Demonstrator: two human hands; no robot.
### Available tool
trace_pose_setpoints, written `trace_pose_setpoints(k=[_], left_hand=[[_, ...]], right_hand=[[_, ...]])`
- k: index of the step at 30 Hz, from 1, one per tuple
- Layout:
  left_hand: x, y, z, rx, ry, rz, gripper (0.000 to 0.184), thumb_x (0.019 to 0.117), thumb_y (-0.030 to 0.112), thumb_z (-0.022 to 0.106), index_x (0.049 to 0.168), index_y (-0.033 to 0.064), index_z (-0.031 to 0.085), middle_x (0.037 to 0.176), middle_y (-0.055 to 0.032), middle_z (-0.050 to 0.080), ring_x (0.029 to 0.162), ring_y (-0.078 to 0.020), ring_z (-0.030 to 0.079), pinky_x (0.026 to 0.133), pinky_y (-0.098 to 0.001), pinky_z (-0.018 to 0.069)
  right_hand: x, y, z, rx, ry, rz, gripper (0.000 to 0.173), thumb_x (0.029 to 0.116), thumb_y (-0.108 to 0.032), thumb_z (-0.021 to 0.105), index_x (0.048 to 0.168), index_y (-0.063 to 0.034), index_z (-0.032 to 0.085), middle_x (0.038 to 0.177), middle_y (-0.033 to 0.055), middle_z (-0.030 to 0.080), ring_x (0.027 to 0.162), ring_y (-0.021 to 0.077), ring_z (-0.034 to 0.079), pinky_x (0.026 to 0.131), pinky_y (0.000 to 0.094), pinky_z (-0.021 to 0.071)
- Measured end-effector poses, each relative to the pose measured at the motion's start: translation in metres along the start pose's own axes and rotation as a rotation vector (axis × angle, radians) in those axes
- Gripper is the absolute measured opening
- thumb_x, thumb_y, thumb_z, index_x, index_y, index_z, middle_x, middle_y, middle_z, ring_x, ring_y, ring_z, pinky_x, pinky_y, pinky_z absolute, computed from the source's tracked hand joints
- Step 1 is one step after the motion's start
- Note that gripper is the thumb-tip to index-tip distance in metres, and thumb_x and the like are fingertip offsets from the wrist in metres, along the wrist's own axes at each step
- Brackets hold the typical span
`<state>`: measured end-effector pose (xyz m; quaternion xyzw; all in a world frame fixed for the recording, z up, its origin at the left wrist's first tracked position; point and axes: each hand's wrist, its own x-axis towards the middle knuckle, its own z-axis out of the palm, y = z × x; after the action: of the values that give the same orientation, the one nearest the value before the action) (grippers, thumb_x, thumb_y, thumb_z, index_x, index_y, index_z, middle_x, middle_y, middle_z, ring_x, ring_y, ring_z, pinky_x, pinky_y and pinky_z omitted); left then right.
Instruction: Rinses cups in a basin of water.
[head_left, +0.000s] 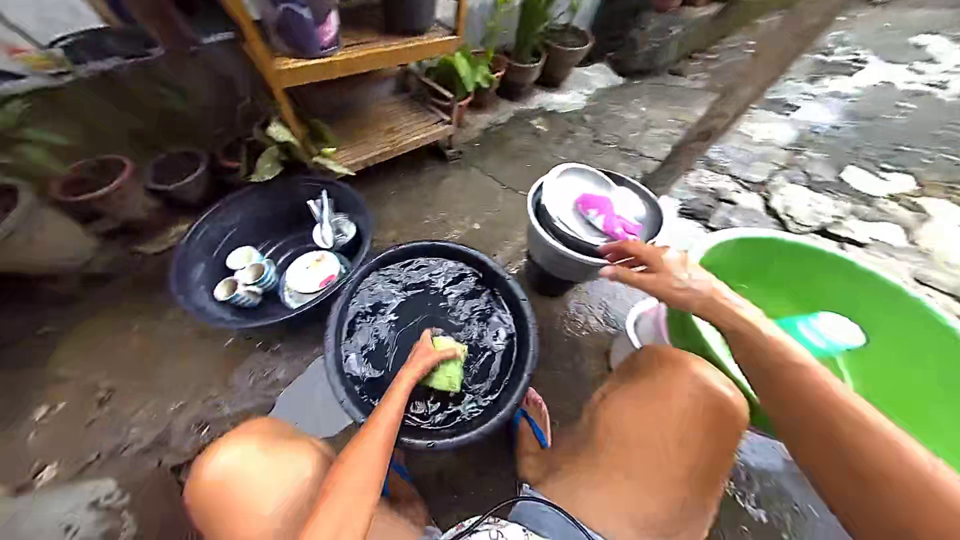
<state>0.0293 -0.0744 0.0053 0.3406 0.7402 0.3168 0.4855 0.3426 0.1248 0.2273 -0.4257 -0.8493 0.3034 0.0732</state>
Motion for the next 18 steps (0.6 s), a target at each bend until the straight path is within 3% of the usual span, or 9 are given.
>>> trace_pose_setpoints(k=[2,4,7,10,11,13,14,16,18], left_hand=[[0.004,-0.008,-0.003,-0.404,0.113,-0.04,0.079,0.0921,0.019,0.076,0.153,-0.0045,0.032,0.134,-0.0307,0.058,0.116,-0.0371,0.064,0.1,-0.0516,0.0535],[0.008,-0.012,-0.002,-0.783,0.173,-0.029,0.057,0.1021,0.015,0.06,0.15,-0.0012,0.035,0.122,-0.0244,0.063,0.102,-0.0291,0.068,0.089,-0.0462,0.0579],[0.018,-0.018,-0.006,-1.065,0.19,-0.034,0.039,0.1079,0.022,0.047,0.14,-0.0013,0.049,0.118,-0.0193,0.065,0.102,-0.0252,0.066,0.091,-0.0444,0.0554],[0.019,-0.014,-0.007,-1.083,0.241,-0.04,0.041,0.1102,0.027,0.04,0.141,0.0014,0.049,0.121,-0.0182,0.064,0.103,-0.024,0.065,0.09,-0.0425,0.0552],[0.02,-0.013,-0.007,-1.035,0.253,-0.051,0.042,0.1109,0.03,0.038,0.141,0.0022,0.049,0.121,-0.0182,0.064,0.103,-0.0241,0.065,0.09,-0.0424,0.055],[0.026,-0.012,-0.009,-0.893,0.273,-0.079,0.046,0.1102,0.031,0.043,0.145,0.0011,0.047,0.127,-0.0211,0.063,0.11,-0.0262,0.064,0.095,-0.0437,0.0534],[0.027,-0.011,-0.011,-0.837,0.291,-0.093,0.051,0.1082,0.031,0.052,0.148,-0.0004,0.045,0.132,-0.0235,0.061,0.117,-0.0286,0.063,0.101,-0.0456,0.0517],[0.028,-0.009,-0.012,-0.794,0.35,-0.097,0.06,0.1042,0.032,0.061,0.149,-0.0034,0.042,0.137,-0.0262,0.059,0.124,-0.031,0.061,0.107,-0.0465,0.0487],[0.03,-0.009,-0.012,-0.851,0.396,-0.087,0.061,0.1052,0.03,0.059,0.152,-0.0042,0.038,0.141,-0.0276,0.055,0.127,-0.0322,0.058,0.108,-0.0458,0.0474]], right_hand=[[0.029,-0.045,0.048,0.099,-0.29,-0.066,0.042,0.1035,-0.024,0.063,0.138,0.0001,0.059,0.127,0.0228,0.067,0.115,0.0334,0.066,0.102,0.0521,0.0501],[0.06,-0.065,0.106,0.203,-0.463,-0.01,0.042,0.1057,-0.025,0.058,0.14,-0.0008,0.057,0.129,0.023,0.065,0.113,0.0325,0.065,0.099,0.0503,0.0509],[0.091,-0.068,0.194,0.471,-0.401,0.338,0.047,0.1083,-0.034,0.052,0.143,-0.0028,0.053,0.129,0.025,0.061,0.11,0.0367,0.062,0.091,0.0539,0.0505],[0.102,-0.073,0.255,0.856,-0.317,0.627,0.065,0.1055,-0.043,0.055,0.158,-0.0097,0.035,0.149,0.0304,0.044,0.128,0.0481,0.05,0.096,0.0684,0.0457],[0.103,-0.078,0.27,0.934,-0.317,0.644,0.064,0.1052,-0.039,0.057,0.158,-0.0118,0.034,0.146,0.0285,0.046,0.125,0.045,0.052,0.094,0.0659,0.0473],[0.106,-0.086,0.293,0.945,-0.294,0.529,0.048,0.1029,-0.02,0.06,0.147,-0.0073,0.046,0.128,0.0235,0.06,0.106,0.0337,0.062,0.084,0.0528,0.0534],[0.107,-0.087,0.299,0.913,-0.281,0.454,0.047,0.0997,-0.011,0.062,0.145,-0.0044,0.049,0.126,0.0232,0.062,0.104,0.0315,0.063,0.084,0.0499,0.054],[0.108,-0.086,0.304,0.839,-0.258,0.341,0.041,0.0995,-0.009,0.062,0.139,-0.0001,0.057,0.13,0.0235,0.062,0.112,0.0305,0.062,0.094,0.0487,0.0521],[0.11,-0.08,0.307,0.808,-0.175,0.282,0.03,0.1039,-0.014,0.057,0.128,0.002,0.065,0.124,0.0217,0.066,0.111,0.0277,0.063,0.094,0.0464,0.051]])
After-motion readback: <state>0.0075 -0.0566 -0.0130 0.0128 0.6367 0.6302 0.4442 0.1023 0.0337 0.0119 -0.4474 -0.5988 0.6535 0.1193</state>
